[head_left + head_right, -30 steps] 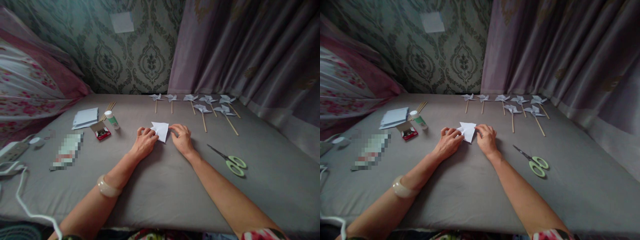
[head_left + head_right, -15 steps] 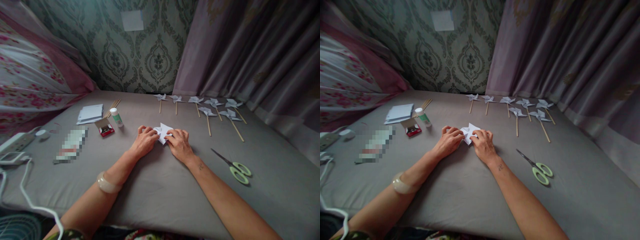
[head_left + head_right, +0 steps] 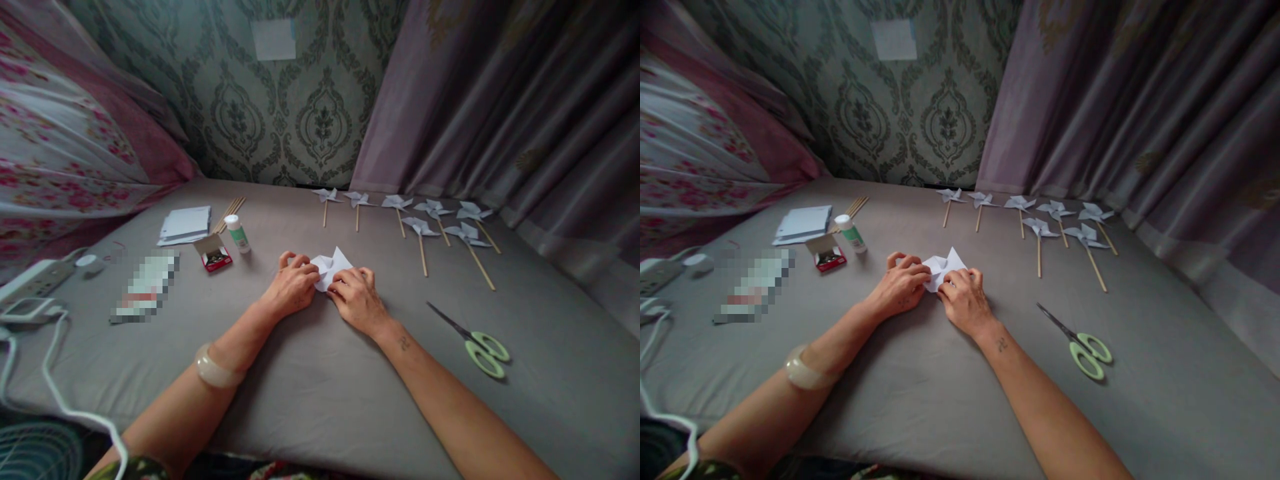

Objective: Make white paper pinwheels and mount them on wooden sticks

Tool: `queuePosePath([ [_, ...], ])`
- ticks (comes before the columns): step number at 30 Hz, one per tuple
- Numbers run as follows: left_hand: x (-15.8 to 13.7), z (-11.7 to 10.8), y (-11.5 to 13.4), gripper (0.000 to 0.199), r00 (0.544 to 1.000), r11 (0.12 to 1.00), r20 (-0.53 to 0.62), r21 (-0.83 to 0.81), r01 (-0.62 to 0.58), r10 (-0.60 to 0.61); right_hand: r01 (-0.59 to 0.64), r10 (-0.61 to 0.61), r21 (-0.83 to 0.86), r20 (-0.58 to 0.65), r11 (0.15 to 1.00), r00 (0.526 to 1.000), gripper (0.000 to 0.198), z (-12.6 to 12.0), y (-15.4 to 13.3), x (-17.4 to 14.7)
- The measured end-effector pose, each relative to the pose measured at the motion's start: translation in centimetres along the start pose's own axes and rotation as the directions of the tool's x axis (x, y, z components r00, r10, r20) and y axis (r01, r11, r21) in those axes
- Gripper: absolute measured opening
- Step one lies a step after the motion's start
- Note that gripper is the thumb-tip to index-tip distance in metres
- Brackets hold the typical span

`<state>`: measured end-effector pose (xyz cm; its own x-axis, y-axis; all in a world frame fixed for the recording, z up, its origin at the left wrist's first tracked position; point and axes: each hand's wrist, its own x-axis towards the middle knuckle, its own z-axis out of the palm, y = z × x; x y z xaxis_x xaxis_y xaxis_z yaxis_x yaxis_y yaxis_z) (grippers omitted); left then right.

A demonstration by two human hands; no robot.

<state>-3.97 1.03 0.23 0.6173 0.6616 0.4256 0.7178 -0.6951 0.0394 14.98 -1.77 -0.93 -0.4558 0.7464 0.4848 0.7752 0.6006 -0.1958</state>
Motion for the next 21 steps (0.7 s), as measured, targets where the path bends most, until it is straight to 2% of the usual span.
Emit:
queuePosePath([
  [8,0.11,-0.17,0.56,0.018,1.0,0.999,-0.019,-0.036,0.008,-0.008,-0.11,0.106,0.11,0.039,0.988,0.994,0.009,-0.04,-0.36,0.12],
  [16,0.15,0.08,0.42,0.024,0.998,0.982,0.041,-0.18,0.06,-0.054,-0.226,0.217,0.173,0.069,0.959,0.974,0.009,0.14,-0.16,0.29],
  [21,0.14,-0.09,0.38,0.026,0.995,0.977,0.077,-0.199,0.072,-0.058,-0.298,0.293,0.19,0.052,0.936,0.955,0.013,0.57,0.14,0.32],
])
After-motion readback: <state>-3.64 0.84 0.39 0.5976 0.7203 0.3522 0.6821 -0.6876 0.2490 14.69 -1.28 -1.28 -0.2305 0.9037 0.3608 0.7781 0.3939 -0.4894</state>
